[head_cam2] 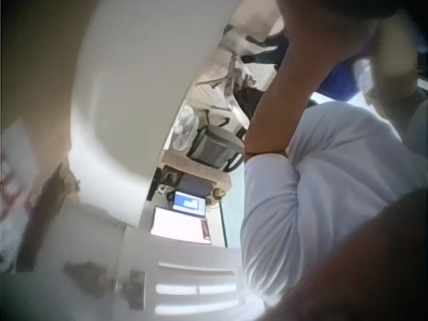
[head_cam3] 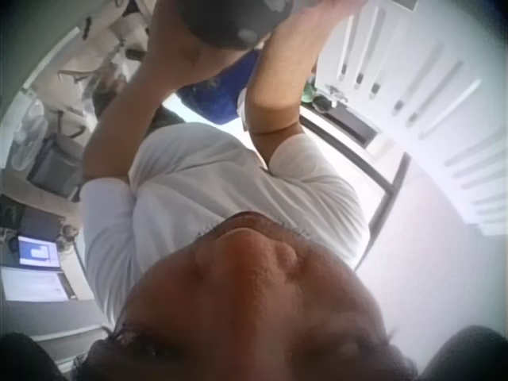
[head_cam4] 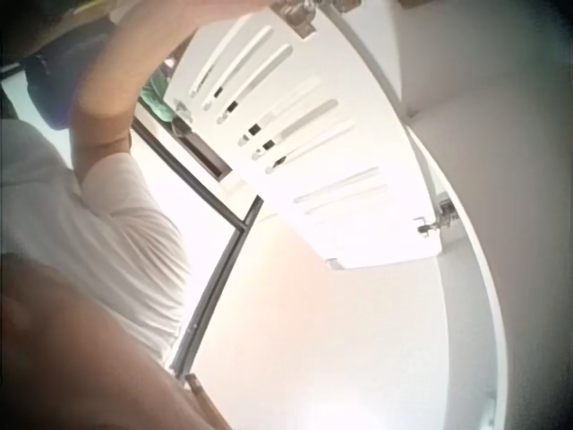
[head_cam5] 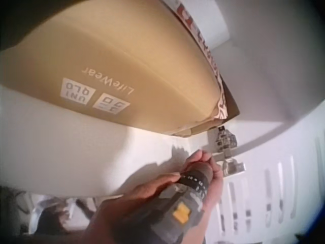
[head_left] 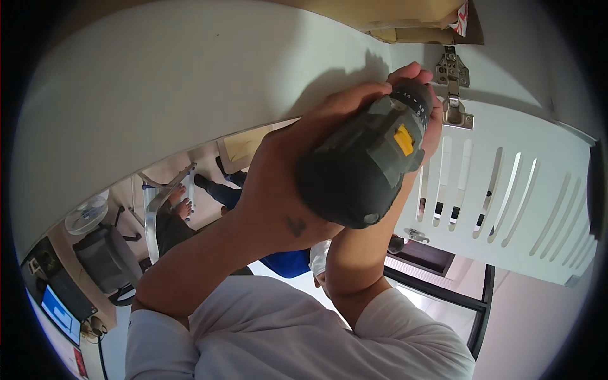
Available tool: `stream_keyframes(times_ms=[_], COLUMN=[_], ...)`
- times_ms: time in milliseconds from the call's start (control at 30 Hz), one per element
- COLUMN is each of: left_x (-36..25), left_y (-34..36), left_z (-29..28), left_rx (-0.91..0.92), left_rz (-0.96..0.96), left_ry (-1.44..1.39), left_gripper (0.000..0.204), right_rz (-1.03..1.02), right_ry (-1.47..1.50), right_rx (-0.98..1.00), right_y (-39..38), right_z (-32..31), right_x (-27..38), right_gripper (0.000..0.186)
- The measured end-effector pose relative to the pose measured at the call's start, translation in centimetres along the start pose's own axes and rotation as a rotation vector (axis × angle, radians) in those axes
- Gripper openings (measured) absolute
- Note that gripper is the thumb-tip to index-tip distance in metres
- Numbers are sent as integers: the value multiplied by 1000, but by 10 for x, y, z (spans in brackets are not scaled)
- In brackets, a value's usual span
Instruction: The person uses a cordless drill to attach a white slatted cabinet door to a wall-mounted cabinet. They align the door, drive screws into the hinges, and test the door's movement by opening and closing it. A second person is visible in the background.
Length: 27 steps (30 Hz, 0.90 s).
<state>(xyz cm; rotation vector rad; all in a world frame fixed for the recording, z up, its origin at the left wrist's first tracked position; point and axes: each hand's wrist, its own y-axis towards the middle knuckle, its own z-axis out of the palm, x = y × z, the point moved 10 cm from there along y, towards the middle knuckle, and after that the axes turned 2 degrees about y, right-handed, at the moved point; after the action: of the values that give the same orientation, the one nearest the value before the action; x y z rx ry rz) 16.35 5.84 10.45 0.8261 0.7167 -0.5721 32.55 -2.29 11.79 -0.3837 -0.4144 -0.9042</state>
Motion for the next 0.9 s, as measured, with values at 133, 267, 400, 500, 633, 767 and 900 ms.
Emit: stream_keyframes(times_ms=[133,267,400,500,633,767,900], left_x=[-8,-41,-89,-134,-169,-191,-186], left_y=[-2,2,12,25,42,53,59], left_z=[-1,-3,6,17,17,15,0], left_rx=[40,11,61,126,119,123,37], left_rz=[-120,-159,-211,-142,-92,26,-14], left_ry=[157,174,83,231,270,396,521], left_gripper=[71,70,70,70,68,65,55], right_rz=[-111,-227,-388,-413,-188,-125,-92], right_ry=[-8,-99,-368,-470,-380,-454,-453], right_rx=[-89,-75,-155,-181,-150,4,-43], right_y=[2,-9,-50,-72,-91,-106,-114], right_z=[-10,-6,-6,-2,-4,-4,-25], right_x=[7,16,33,41,36,36,33], right_gripper=[16,15,13,19,23,17,12])
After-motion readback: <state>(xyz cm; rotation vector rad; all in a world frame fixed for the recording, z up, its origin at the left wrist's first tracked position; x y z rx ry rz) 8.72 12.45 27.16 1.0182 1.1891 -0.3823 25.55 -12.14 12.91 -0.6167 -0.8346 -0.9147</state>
